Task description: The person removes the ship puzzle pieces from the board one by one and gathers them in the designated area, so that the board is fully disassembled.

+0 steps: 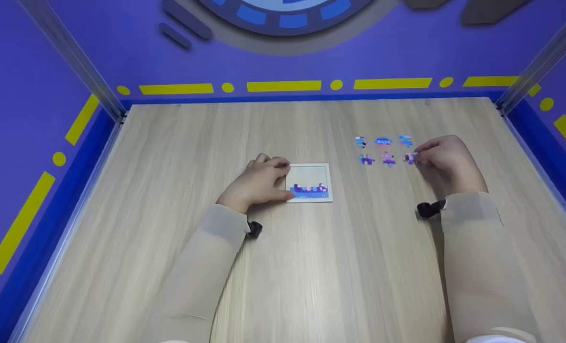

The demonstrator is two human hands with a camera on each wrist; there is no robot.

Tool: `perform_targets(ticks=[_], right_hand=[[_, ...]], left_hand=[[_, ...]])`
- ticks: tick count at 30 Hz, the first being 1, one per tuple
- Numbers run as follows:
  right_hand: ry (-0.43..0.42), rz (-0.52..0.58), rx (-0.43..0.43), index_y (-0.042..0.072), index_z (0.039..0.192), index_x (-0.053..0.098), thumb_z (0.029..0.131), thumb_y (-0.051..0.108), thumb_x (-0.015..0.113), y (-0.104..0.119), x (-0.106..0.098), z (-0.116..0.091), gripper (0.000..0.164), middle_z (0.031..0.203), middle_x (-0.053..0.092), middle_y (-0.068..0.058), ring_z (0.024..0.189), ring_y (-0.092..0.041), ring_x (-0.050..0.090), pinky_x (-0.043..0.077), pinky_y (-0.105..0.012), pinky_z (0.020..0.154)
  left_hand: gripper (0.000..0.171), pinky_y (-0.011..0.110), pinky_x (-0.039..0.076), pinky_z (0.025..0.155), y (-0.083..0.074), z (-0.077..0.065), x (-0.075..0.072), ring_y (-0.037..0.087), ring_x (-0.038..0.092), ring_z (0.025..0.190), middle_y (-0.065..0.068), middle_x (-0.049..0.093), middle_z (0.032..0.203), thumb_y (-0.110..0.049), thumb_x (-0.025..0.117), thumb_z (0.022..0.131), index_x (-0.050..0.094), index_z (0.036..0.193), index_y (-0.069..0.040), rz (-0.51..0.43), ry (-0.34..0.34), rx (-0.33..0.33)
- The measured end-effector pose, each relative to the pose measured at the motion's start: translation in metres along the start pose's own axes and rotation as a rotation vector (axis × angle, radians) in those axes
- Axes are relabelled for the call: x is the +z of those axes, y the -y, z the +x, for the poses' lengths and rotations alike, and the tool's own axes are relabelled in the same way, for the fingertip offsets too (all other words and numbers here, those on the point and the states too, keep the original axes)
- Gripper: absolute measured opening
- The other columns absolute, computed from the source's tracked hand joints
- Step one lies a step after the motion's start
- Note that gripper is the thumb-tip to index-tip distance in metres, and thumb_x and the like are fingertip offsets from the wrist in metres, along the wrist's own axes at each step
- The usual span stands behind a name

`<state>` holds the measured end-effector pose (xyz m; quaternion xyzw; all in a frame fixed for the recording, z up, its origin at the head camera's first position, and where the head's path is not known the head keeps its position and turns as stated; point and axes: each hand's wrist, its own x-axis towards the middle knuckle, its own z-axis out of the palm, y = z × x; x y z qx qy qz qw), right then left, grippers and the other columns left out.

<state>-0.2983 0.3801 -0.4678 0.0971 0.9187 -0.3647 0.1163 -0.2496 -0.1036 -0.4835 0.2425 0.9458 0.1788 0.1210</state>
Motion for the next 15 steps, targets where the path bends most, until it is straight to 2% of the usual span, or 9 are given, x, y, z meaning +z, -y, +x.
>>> perform_targets(ticks=[4, 11, 15], right_hand=[[0.000, -0.013, -0.002, -0.001, 0.135, 0.078, 0.106, 0.023, 0.076, 0.0005, 0.0005, 0.0001, 0.037, 0.089, 0.072, 0.003, 0.102, -0.031, 0.058, 0.046, -0.044, 0.089], [0.007, -0.011, 0.016, 0.000, 0.136, 0.077, 0.107, 0.018, 0.074, 0.0018, 0.0025, -0.0003, 0.034, 0.116, 0.073, -0.012, 0.112, -0.035, 0.057, 0.048, -0.044, 0.091], [0.005, -0.010, 0.009, -0.001, 0.134, 0.077, 0.110, 0.019, 0.071, 0.0042, 0.0025, -0.0016, 0.032, 0.118, 0.073, -0.015, 0.111, -0.035, 0.058, 0.048, -0.044, 0.092]], left_hand=[[0.085, 0.051, 0.036, 0.132, 0.0007, 0.0004, 0.0005, 0.033, 0.043, 0.154, 0.002, 0.050, 0.176, -0.054, 0.083, 0.100, 0.056, 0.167, -0.011, 0.007, -0.006, 0.003], [0.086, 0.051, 0.036, 0.131, 0.0011, 0.0001, 0.0015, 0.032, 0.043, 0.155, 0.001, 0.049, 0.177, -0.056, 0.082, 0.100, 0.055, 0.168, -0.011, 0.012, -0.007, -0.002], [0.086, 0.051, 0.037, 0.131, 0.0014, -0.0001, 0.0019, 0.032, 0.043, 0.155, 0.001, 0.049, 0.177, -0.056, 0.082, 0.100, 0.055, 0.168, -0.011, 0.015, -0.006, 0.001]])
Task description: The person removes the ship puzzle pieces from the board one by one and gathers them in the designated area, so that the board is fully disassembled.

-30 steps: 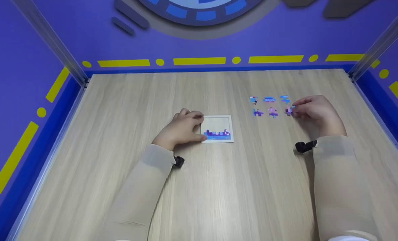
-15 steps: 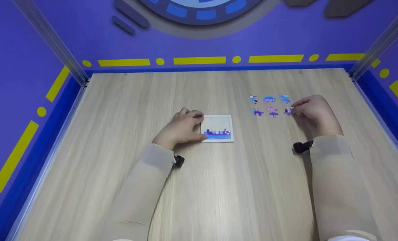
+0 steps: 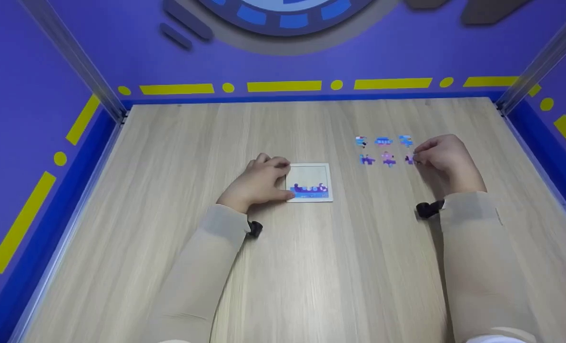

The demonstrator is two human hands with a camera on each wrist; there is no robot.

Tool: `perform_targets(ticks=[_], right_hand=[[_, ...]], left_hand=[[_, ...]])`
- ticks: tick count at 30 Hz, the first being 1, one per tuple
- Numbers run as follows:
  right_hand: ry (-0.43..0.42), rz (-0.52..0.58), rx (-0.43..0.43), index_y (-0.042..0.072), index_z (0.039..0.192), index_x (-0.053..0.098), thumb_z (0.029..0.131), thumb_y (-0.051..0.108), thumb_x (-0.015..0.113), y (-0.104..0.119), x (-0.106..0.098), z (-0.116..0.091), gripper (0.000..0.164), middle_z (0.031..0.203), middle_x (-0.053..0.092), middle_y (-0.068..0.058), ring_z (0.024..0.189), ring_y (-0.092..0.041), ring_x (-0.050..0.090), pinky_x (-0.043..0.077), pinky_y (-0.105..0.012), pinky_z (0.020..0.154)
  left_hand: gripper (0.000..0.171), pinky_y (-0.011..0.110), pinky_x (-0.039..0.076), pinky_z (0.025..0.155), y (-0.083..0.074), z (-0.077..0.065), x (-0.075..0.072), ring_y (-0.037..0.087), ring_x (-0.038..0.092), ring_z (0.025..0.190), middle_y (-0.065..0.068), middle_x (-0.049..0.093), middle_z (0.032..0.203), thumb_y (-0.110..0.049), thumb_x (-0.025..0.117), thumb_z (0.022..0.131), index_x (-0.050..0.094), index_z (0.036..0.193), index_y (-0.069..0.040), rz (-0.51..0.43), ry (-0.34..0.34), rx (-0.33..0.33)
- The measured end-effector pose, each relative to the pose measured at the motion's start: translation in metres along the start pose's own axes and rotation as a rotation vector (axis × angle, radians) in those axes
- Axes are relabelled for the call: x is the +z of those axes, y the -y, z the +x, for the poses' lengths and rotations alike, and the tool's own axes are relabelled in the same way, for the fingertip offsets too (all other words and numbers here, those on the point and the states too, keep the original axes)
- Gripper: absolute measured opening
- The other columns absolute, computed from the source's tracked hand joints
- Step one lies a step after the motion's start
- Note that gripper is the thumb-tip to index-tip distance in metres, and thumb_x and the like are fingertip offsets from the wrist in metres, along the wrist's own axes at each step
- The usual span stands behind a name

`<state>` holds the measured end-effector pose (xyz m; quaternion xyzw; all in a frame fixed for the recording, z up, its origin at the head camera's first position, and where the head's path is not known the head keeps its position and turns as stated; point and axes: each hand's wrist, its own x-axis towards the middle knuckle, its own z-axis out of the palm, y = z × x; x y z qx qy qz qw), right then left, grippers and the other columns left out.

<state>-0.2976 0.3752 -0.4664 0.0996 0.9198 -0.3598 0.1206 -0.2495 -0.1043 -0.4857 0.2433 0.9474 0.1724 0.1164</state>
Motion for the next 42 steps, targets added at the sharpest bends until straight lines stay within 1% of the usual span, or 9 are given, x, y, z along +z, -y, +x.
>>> perform_targets(ticks=[3, 5, 10, 15, 22, 27, 33, 39, 42], right_hand=[[-0.016, 0.010, -0.011, -0.001, 0.132, 0.077, 0.111, 0.024, 0.070, 0.005, 0.001, -0.001, 0.033, 0.114, 0.074, -0.014, 0.109, -0.034, 0.059, 0.048, -0.043, 0.092], [-0.031, 0.008, -0.023, 0.000, 0.132, 0.077, 0.111, 0.029, 0.070, 0.010, 0.001, -0.002, 0.036, 0.115, 0.074, -0.014, 0.110, -0.032, 0.059, 0.048, -0.042, 0.091], [-0.038, -0.006, -0.066, 0.001, 0.136, 0.076, 0.113, 0.041, 0.066, 0.028, 0.006, -0.008, 0.047, 0.132, 0.069, -0.017, 0.111, -0.029, 0.059, 0.050, -0.040, 0.089], [-0.025, -0.006, -0.137, 0.002, 0.140, 0.074, 0.113, 0.046, 0.064, 0.049, 0.016, -0.016, 0.053, 0.138, 0.069, -0.020, 0.112, -0.029, 0.060, 0.051, -0.040, 0.089], [-0.011, 0.010, -0.220, 0.005, 0.138, 0.077, 0.113, 0.044, 0.066, 0.077, 0.031, -0.032, 0.047, 0.138, 0.073, -0.020, 0.118, -0.033, 0.066, 0.054, -0.038, 0.092], [-0.013, 0.031, -0.268, 0.008, 0.142, 0.074, 0.112, 0.040, 0.068, 0.094, 0.048, -0.041, 0.045, 0.141, 0.070, -0.017, 0.118, -0.030, 0.064, 0.053, -0.038, 0.095], [-0.046, 0.094, -0.325, 0.008, 0.151, 0.068, 0.110, 0.032, 0.072, 0.110, 0.076, -0.050, 0.048, 0.139, 0.068, -0.014, 0.106, -0.026, 0.060, 0.053, -0.027, 0.082], [0.009, 0.150, -0.340, 0.011, 0.153, 0.067, 0.110, 0.029, 0.072, 0.126, 0.096, -0.061, 0.048, 0.138, 0.067, -0.011, 0.110, -0.024, 0.060, 0.055, -0.026, 0.085], [0.040, 0.193, -0.357, 0.009, 0.151, 0.068, 0.109, 0.026, 0.073, 0.133, 0.104, -0.067, 0.046, 0.133, 0.067, -0.012, 0.106, -0.025, 0.063, 0.057, -0.027, 0.085]], left_hand=[[0.085, 0.051, 0.036, 0.131, 0.000, 0.000, 0.000, 0.032, 0.042, 0.155, 0.001, 0.050, 0.177, -0.056, 0.081, 0.101, 0.055, 0.168, -0.012, 0.004, -0.001, 0.001], [0.085, 0.051, 0.036, 0.131, 0.001, 0.000, 0.000, 0.032, 0.043, 0.155, 0.001, 0.050, 0.176, -0.056, 0.081, 0.101, 0.055, 0.168, -0.012, 0.005, -0.002, 0.001], [0.085, 0.050, 0.036, 0.132, 0.001, -0.002, 0.000, 0.031, 0.042, 0.155, 0.001, 0.050, 0.177, -0.056, 0.081, 0.101, 0.054, 0.169, -0.011, 0.004, -0.003, 0.001], [0.084, 0.050, 0.035, 0.133, 0.000, -0.003, -0.001, 0.031, 0.041, 0.156, 0.000, 0.049, 0.176, -0.055, 0.081, 0.101, 0.054, 0.169, -0.012, -0.008, 0.007, -0.010], [0.086, 0.051, 0.035, 0.133, -0.004, -0.003, -0.003, 0.032, 0.040, 0.157, 0.000, 0.047, 0.178, -0.055, 0.081, 0.101, 0.052, 0.170, -0.011, -0.007, 0.018, -0.010], [0.087, 0.050, 0.035, 0.132, -0.004, -0.002, -0.003, 0.031, 0.040, 0.157, -0.001, 0.046, 0.179, -0.055, 0.081, 0.101, 0.051, 0.171, -0.012, -0.008, 0.019, -0.014], [0.088, 0.050, 0.035, 0.132, -0.004, -0.002, -0.003, 0.031, 0.041, 0.157, 0.000, 0.046, 0.180, -0.055, 0.082, 0.101, 0.051, 0.170, -0.012, -0.013, 0.022, -0.012], [0.094, 0.050, 0.036, 0.132, -0.004, -0.002, -0.003, 0.029, 0.040, 0.155, -0.002, 0.045, 0.180, -0.059, 0.085, 0.096, 0.052, 0.170, -0.013, -0.031, 0.023, -0.028], [0.100, 0.050, 0.035, 0.131, -0.004, -0.002, -0.002, 0.027, 0.039, 0.153, -0.003, 0.045, 0.180, -0.062, 0.089, 0.091, 0.052, 0.170, -0.014, -0.042, 0.025, -0.037]])
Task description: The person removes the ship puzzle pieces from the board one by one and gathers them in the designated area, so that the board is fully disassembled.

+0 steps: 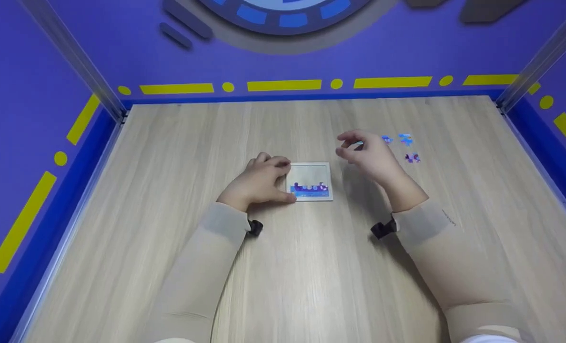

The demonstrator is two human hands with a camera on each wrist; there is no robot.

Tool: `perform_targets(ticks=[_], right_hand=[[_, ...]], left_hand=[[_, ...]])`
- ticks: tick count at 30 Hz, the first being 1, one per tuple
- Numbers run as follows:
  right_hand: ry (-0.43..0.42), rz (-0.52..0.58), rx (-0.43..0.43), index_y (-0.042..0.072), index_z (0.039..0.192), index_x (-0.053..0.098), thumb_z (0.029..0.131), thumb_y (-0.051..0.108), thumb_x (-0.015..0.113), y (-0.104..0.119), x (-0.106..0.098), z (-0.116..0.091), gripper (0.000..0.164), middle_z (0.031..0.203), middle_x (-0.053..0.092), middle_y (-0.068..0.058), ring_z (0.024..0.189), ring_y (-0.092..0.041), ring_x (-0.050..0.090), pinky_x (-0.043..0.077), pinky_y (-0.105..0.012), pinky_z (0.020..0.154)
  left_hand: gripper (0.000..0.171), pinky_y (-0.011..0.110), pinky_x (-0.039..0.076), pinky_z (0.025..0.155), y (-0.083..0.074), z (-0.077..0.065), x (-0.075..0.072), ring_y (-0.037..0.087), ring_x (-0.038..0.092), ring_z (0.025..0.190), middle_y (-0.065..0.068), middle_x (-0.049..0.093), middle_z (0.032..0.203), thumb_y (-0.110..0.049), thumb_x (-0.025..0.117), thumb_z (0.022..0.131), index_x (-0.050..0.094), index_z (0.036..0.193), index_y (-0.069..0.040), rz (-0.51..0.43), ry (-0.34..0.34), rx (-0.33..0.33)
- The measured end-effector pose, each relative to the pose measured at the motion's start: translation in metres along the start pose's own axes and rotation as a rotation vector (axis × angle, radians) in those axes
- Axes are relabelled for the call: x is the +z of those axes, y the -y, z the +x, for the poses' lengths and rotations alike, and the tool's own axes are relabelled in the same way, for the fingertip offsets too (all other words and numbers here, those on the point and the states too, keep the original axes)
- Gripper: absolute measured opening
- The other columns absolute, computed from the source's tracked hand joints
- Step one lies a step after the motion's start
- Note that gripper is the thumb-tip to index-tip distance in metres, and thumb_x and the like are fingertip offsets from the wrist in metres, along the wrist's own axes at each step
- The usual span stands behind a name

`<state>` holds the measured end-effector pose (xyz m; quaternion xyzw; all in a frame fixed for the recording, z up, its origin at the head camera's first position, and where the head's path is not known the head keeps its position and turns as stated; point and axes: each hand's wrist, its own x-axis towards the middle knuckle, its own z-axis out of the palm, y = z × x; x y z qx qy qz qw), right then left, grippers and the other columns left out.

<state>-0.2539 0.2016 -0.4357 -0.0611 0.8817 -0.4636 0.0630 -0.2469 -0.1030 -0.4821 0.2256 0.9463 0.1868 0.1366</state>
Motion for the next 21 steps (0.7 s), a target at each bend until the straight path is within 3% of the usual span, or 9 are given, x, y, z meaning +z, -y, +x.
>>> perform_targets(ticks=[5, 12, 21], right_hand=[[0.053, 0.054, -0.044, 0.005, 0.146, 0.071, 0.107, 0.021, 0.074, 0.005, 0.017, -0.002, 0.042, 0.125, 0.069, -0.012, 0.100, -0.022, 0.066, 0.057, -0.025, 0.081], [0.156, 0.054, -0.023, 0.005, 0.146, 0.072, 0.107, 0.021, 0.074, 0.006, 0.038, -0.002, 0.042, 0.128, 0.072, -0.011, 0.105, -0.024, 0.065, 0.058, -0.029, 0.085], [0.250, 0.056, -0.061, 0.003, 0.140, 0.075, 0.103, 0.020, 0.077, 0.001, 0.062, 0.002, 0.042, 0.116, 0.074, -0.006, 0.099, -0.019, 0.068, 0.054, -0.028, 0.084]], left_hand=[[0.107, 0.050, 0.033, 0.133, 0.002, 0.000, 0.000, 0.027, 0.039, 0.152, -0.004, 0.044, 0.180, -0.065, 0.091, 0.087, 0.050, 0.172, -0.015, 0.004, 0.004, 0.000], [0.106, 0.051, 0.035, 0.131, 0.001, 0.000, -0.001, 0.028, 0.040, 0.151, -0.003, 0.046, 0.179, -0.065, 0.091, 0.086, 0.052, 0.170, -0.015, 0.004, -0.005, 0.005], [0.104, 0.050, 0.035, 0.131, 0.003, 0.002, -0.001, 0.027, 0.041, 0.150, -0.003, 0.047, 0.177, -0.066, 0.090, 0.086, 0.055, 0.169, -0.015, 0.022, -0.006, 0.027]])
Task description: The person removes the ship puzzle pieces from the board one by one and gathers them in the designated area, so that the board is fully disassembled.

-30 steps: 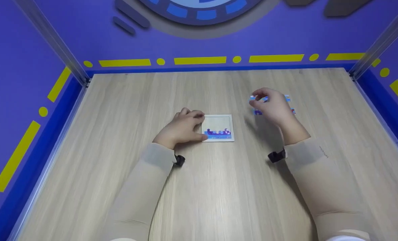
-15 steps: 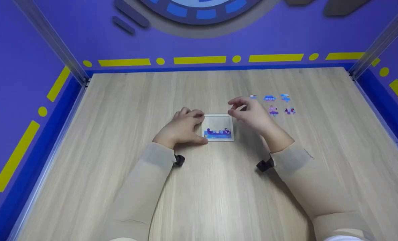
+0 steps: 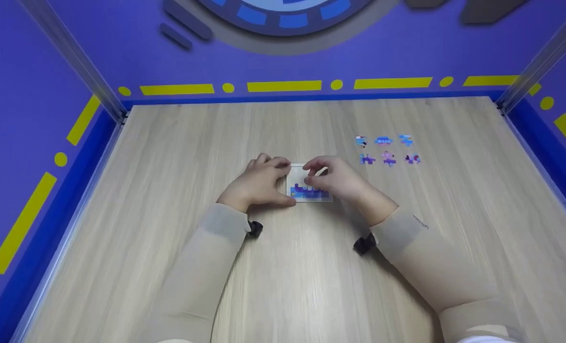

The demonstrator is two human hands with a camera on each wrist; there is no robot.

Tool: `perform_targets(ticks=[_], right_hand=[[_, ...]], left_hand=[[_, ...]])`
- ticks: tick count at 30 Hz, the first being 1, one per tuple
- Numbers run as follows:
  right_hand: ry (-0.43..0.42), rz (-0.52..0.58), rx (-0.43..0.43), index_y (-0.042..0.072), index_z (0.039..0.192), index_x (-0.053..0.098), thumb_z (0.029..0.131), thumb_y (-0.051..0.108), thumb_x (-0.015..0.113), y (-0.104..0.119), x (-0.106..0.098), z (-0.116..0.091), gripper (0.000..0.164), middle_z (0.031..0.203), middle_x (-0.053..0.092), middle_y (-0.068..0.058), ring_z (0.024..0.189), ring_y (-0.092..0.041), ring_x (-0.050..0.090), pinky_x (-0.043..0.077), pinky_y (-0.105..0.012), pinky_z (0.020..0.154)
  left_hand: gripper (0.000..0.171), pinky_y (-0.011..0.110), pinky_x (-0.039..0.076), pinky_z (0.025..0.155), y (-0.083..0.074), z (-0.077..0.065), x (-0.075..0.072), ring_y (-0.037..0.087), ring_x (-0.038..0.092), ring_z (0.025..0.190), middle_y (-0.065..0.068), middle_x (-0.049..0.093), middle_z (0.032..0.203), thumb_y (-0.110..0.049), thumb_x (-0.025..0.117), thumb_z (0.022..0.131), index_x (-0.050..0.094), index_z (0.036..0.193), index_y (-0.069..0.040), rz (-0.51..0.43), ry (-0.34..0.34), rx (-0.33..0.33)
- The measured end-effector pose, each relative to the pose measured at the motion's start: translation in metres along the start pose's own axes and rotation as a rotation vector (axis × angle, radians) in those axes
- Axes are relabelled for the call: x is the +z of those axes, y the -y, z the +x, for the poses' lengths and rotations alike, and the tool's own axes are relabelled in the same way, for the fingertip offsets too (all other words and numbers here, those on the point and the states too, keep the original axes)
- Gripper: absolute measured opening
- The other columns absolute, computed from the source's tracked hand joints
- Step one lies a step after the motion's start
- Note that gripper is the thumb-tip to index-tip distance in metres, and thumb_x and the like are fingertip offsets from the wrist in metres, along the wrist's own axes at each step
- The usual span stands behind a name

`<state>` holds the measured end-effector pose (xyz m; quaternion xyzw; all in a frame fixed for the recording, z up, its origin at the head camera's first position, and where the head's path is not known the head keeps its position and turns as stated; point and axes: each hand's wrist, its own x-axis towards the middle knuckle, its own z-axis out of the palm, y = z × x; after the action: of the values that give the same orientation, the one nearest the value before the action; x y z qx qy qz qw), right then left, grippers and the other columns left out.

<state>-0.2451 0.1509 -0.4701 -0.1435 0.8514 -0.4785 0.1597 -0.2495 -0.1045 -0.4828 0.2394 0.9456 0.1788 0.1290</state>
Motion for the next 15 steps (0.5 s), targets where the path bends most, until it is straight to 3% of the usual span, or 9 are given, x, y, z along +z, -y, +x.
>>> perform_targets(ticks=[8, 15], right_hand=[[0.014, -0.062, -0.021, 0.002, 0.134, 0.079, 0.102, 0.012, 0.078, -0.006, 0.006, 0.002, 0.033, 0.116, 0.078, -0.010, 0.098, -0.019, 0.071, 0.054, -0.027, 0.082], [0.074, -0.140, -0.058, 0.001, 0.134, 0.080, 0.097, 0.005, 0.078, -0.008, 0.013, 0.005, 0.037, 0.121, 0.082, -0.016, 0.101, -0.020, 0.073, 0.054, -0.026, 0.084]], left_hand=[[0.101, 0.051, 0.036, 0.129, -0.001, -0.001, -0.001, 0.029, 0.041, 0.150, -0.001, 0.048, 0.176, -0.064, 0.090, 0.087, 0.057, 0.168, -0.013, 0.008, -0.002, 0.011], [0.100, 0.051, 0.035, 0.130, 0.001, -0.002, 0.001, 0.029, 0.041, 0.151, -0.001, 0.048, 0.177, -0.062, 0.090, 0.088, 0.056, 0.168, -0.013, -0.001, -0.003, 0.020]])
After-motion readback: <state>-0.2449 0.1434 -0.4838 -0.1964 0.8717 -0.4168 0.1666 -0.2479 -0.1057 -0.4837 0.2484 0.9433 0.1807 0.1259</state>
